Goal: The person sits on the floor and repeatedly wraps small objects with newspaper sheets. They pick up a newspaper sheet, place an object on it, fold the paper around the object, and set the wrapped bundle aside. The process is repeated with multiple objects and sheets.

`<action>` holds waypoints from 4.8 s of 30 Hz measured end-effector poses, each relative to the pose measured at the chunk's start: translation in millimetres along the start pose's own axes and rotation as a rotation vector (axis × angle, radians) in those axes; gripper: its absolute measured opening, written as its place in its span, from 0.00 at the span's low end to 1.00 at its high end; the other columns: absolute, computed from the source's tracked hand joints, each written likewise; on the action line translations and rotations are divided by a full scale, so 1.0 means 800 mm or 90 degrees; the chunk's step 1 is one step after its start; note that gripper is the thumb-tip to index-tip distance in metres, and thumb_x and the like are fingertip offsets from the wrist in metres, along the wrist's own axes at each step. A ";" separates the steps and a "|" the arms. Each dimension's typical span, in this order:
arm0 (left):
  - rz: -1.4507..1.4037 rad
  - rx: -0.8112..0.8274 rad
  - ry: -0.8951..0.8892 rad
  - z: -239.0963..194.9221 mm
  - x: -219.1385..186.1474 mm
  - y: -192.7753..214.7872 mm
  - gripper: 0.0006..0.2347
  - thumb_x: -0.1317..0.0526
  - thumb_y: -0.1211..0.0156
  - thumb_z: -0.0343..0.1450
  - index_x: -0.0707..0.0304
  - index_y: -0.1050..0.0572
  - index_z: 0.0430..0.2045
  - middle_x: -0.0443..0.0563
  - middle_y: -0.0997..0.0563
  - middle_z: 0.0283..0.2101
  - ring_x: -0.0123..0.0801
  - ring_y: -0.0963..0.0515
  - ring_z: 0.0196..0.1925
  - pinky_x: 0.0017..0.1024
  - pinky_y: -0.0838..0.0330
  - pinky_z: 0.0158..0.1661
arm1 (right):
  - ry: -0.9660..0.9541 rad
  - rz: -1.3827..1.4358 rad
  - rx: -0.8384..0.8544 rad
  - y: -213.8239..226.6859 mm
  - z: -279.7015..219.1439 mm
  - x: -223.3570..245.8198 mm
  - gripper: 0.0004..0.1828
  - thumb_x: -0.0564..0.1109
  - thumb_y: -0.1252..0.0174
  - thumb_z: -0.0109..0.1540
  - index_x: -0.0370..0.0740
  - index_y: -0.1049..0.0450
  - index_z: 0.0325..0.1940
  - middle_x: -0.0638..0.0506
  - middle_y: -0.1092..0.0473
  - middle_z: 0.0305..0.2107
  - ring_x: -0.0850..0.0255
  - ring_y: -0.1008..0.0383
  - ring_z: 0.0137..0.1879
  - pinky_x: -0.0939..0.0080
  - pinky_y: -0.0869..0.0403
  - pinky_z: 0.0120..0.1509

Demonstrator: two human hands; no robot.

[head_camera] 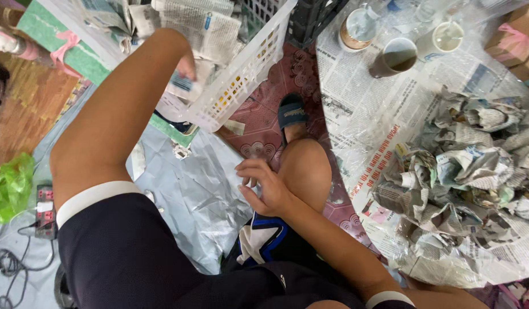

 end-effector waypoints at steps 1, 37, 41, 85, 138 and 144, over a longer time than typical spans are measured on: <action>-0.018 -0.011 -0.004 -0.004 0.004 -0.001 0.22 0.46 0.31 0.66 0.64 0.17 0.45 0.53 0.16 0.48 0.37 0.16 0.42 0.41 0.23 0.43 | 0.003 0.015 -0.014 0.001 0.000 -0.001 0.23 0.30 0.40 0.64 0.39 0.36 0.61 0.42 0.33 0.55 0.62 0.26 0.42 0.64 0.26 0.44; -0.566 -0.300 -1.183 -0.380 -0.415 -0.316 0.13 0.71 0.39 0.76 0.73 0.25 0.55 0.48 0.24 0.57 0.27 0.22 0.53 0.28 0.25 0.51 | -0.146 -0.131 -0.249 0.237 -0.274 0.100 0.34 0.46 0.46 0.70 0.31 0.48 0.76 0.42 0.40 0.67 0.55 0.39 0.72 0.52 0.39 0.75; -0.634 -0.043 -1.145 -0.326 -0.502 -0.341 0.14 0.69 0.42 0.76 0.73 0.28 0.57 0.48 0.23 0.56 0.26 0.21 0.53 0.26 0.25 0.53 | -0.213 -0.053 -0.395 0.245 -0.338 0.113 0.22 0.41 0.45 0.70 0.30 0.33 0.67 0.48 0.29 0.56 0.65 0.30 0.61 0.60 0.29 0.65; -0.322 -0.795 -1.113 -0.388 -0.503 -0.370 0.36 0.36 0.44 0.67 0.61 0.33 0.66 0.57 0.37 0.71 0.48 0.39 0.75 0.46 0.50 0.74 | -0.161 0.063 -0.746 0.254 -0.406 0.036 0.10 0.41 0.45 0.72 0.34 0.27 0.55 0.53 0.24 0.46 0.69 0.27 0.49 0.65 0.27 0.57; -0.020 -0.838 -0.774 -0.352 -0.370 -0.412 0.38 0.46 0.28 0.65 0.53 0.38 0.72 0.57 0.47 0.77 0.57 0.52 0.80 0.61 0.58 0.73 | -0.321 -0.212 -0.243 0.107 -0.307 0.035 0.41 0.47 0.35 0.65 0.39 0.50 0.75 0.37 0.37 0.60 0.48 0.30 0.64 0.51 0.27 0.66; -0.090 -0.828 -0.755 -0.343 -0.377 -0.390 0.36 0.51 0.31 0.69 0.55 0.39 0.73 0.61 0.50 0.79 0.55 0.52 0.81 0.59 0.59 0.74 | -0.154 -0.497 -0.109 0.091 -0.292 0.027 0.49 0.55 0.26 0.58 0.46 0.46 0.76 0.30 0.52 0.70 0.32 0.47 0.74 0.37 0.38 0.75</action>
Point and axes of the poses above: each hand's wrist, its own z-axis towards the middle knuckle, its own y-axis out of the back of the hand, x = y × z, the point moved 4 cm from there along z, towards the middle knuckle
